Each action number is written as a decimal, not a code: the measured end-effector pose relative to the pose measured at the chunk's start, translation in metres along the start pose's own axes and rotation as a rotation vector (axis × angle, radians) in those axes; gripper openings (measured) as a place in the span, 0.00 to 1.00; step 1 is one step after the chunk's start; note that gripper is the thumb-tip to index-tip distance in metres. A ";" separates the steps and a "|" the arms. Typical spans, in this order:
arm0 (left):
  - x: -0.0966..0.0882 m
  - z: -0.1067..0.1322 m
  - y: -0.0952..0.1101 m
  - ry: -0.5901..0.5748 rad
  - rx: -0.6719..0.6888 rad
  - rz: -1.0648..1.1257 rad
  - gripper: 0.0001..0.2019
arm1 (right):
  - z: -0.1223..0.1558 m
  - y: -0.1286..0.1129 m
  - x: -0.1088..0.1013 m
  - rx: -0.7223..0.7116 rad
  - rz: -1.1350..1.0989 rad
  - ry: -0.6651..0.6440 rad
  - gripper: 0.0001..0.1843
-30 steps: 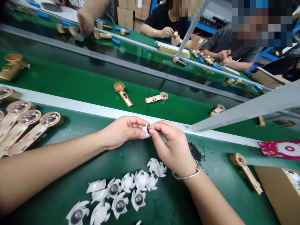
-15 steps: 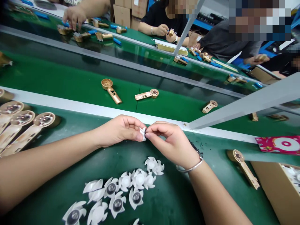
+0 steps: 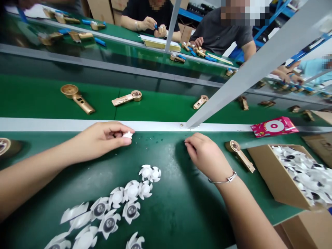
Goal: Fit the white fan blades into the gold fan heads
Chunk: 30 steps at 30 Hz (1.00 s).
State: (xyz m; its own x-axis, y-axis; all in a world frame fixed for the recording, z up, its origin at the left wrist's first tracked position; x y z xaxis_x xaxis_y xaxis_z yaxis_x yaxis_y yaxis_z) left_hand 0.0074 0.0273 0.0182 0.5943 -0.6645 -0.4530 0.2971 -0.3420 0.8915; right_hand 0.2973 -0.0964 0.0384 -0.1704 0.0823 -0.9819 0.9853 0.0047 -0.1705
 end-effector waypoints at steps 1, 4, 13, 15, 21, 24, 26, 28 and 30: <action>-0.002 -0.001 -0.003 0.036 -0.068 0.140 0.18 | 0.002 -0.001 0.002 -0.022 0.002 -0.002 0.11; -0.006 -0.004 -0.008 0.166 -0.162 0.498 0.18 | 0.001 -0.008 0.005 -0.080 0.020 -0.001 0.12; -0.013 -0.005 -0.014 0.290 -0.149 0.993 0.18 | -0.041 -0.096 0.018 -0.272 -0.190 -0.054 0.10; -0.015 -0.005 -0.016 0.269 -0.133 0.958 0.16 | -0.049 -0.109 0.023 -0.329 -0.237 -0.093 0.09; -0.017 -0.007 -0.023 0.310 -0.113 0.993 0.16 | -0.057 -0.136 0.035 -0.556 -0.166 -0.223 0.11; -0.017 -0.008 -0.024 0.339 -0.117 0.982 0.17 | -0.058 -0.153 0.036 -0.578 0.064 -0.248 0.12; -0.017 -0.008 -0.024 0.350 -0.111 0.970 0.18 | -0.062 -0.162 0.036 -0.565 0.174 -0.259 0.11; -0.017 -0.008 -0.024 0.355 -0.096 0.963 0.18 | -0.068 -0.165 0.036 -0.530 0.182 -0.274 0.09; -0.015 -0.007 -0.024 0.355 -0.086 0.978 0.18 | -0.076 -0.161 0.031 -0.477 0.041 -0.283 0.07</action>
State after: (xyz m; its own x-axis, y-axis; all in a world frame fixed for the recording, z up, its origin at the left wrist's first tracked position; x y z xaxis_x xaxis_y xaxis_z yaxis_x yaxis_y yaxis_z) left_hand -0.0035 0.0509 0.0035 0.7856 -0.3882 0.4818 -0.3879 0.2975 0.8723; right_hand 0.1344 -0.0189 0.0412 -0.0624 -0.1789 -0.9819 0.8750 0.4634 -0.1401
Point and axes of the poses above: each hand's wrist, its own z-axis away from the middle knuckle, its own x-axis out of the palm, y = z × x, the point moved 3 cm from there along -z, towards the middle knuckle, and after that the axes turned 6 degrees about x, right-handed, at the moved point
